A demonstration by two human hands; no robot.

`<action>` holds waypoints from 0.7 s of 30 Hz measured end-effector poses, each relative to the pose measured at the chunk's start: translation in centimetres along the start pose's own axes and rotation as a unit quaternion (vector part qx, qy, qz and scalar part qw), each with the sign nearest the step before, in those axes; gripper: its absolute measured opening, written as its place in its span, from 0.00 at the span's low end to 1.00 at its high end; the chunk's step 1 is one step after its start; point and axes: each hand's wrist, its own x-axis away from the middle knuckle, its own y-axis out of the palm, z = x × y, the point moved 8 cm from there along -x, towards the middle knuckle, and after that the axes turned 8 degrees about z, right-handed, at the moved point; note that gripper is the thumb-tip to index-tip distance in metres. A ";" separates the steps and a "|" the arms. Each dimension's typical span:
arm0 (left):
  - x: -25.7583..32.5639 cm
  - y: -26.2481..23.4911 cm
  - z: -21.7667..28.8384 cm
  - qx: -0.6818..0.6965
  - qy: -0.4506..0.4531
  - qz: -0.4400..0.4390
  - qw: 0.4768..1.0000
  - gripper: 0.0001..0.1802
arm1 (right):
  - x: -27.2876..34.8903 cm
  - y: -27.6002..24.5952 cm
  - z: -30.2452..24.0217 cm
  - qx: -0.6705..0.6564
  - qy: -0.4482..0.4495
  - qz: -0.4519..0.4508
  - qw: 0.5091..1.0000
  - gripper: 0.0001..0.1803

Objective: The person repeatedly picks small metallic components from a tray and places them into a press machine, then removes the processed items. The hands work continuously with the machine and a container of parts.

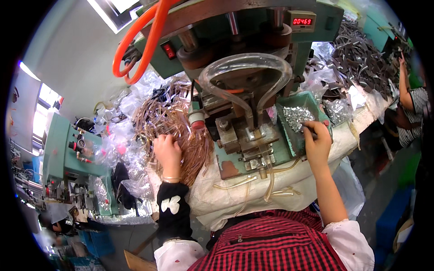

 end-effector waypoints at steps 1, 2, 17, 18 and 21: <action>0.5 -0.1 -0.2 0.024 0.005 0.029 0.999 0.06 | 0.4 -1.1 1.0 0.004 -0.007 0.022 1.000 0.05; 0.6 -0.8 0.2 0.049 0.010 0.053 0.997 0.06 | 0.8 -2.1 1.6 -0.008 0.027 0.031 0.999 0.07; 3.2 -1.0 3.5 0.619 -0.284 -0.069 0.729 0.18 | 1.0 6.3 -9.2 -0.370 0.141 -0.069 0.916 0.21; 3.0 -1.9 4.6 0.604 -0.278 -0.057 0.745 0.17 | 1.3 6.4 -9.1 -0.377 0.157 -0.078 0.910 0.21; 0.2 -7.4 7.2 0.547 -0.267 0.002 0.794 0.15 | 1.0 6.5 -10.2 -0.396 0.181 -0.102 0.894 0.23</action>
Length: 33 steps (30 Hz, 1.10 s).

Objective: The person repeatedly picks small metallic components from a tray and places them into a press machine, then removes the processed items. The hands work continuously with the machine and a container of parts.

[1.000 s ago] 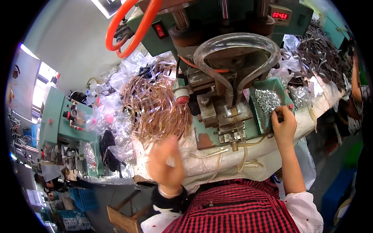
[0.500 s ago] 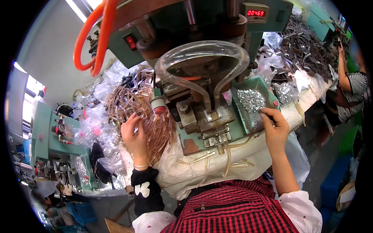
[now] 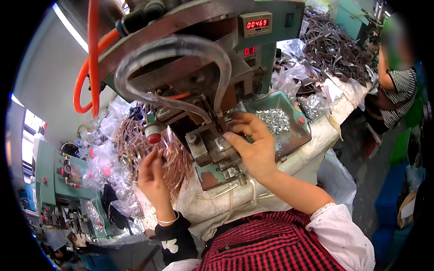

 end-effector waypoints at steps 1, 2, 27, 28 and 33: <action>0.2 -0.7 2.1 0.001 0.035 0.029 0.999 0.15 | 0.1 0.5 -0.4 -0.026 0.014 -0.005 1.000 0.24; 0.9 -1.1 4.5 -0.021 0.074 0.052 0.996 0.15 | 0.1 1.0 -0.6 -0.051 0.028 -0.010 0.998 0.24; 10.0 11.0 10.8 -0.074 0.553 -0.176 0.811 0.17 | -2.2 -11.7 2.2 0.637 -0.235 0.059 0.732 0.17; 10.0 10.9 10.9 -0.069 0.521 -0.187 0.830 0.17 | -2.7 -11.8 2.8 0.648 -0.248 0.059 0.717 0.16; 12.1 5.8 9.7 -0.122 0.454 -0.226 0.853 0.18 | -3.2 -11.3 2.6 0.604 -0.268 0.077 0.747 0.08</action>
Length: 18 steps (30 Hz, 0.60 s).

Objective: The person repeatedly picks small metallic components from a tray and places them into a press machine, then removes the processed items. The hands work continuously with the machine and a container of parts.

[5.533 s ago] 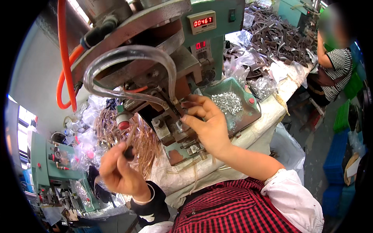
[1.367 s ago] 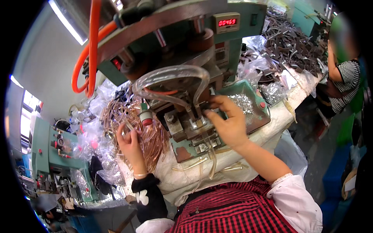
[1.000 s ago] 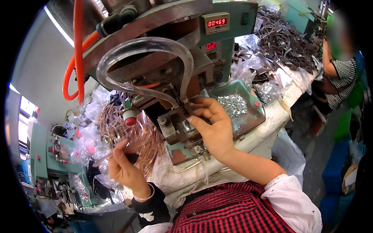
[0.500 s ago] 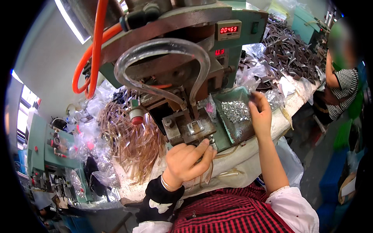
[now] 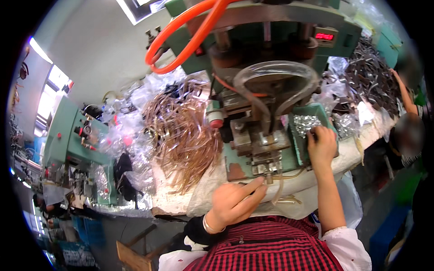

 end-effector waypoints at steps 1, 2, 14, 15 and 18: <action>0.9 -1.9 -0.7 -0.050 -0.026 0.038 0.998 0.17 | -0.2 -0.2 -0.2 -0.007 0.004 0.000 1.000 0.07; 1.6 -3.8 -1.2 -0.094 -0.053 0.075 0.991 0.15 | -0.2 -0.4 -0.2 -0.006 -0.002 -0.001 1.000 0.06; 9.1 -5.2 -19.2 -0.325 -0.308 0.010 0.894 0.06 | 0.7 0.6 1.7 -0.231 0.170 -0.022 0.958 0.05; 9.4 -5.4 -18.6 -0.306 -0.326 0.045 0.893 0.05 | 1.5 0.1 3.3 -0.266 0.206 -0.031 0.941 0.05; 8.5 -10.5 -19.3 -0.297 -0.433 0.142 0.839 0.02 | 2.6 -2.6 5.0 -0.299 0.220 0.007 0.929 0.04</action>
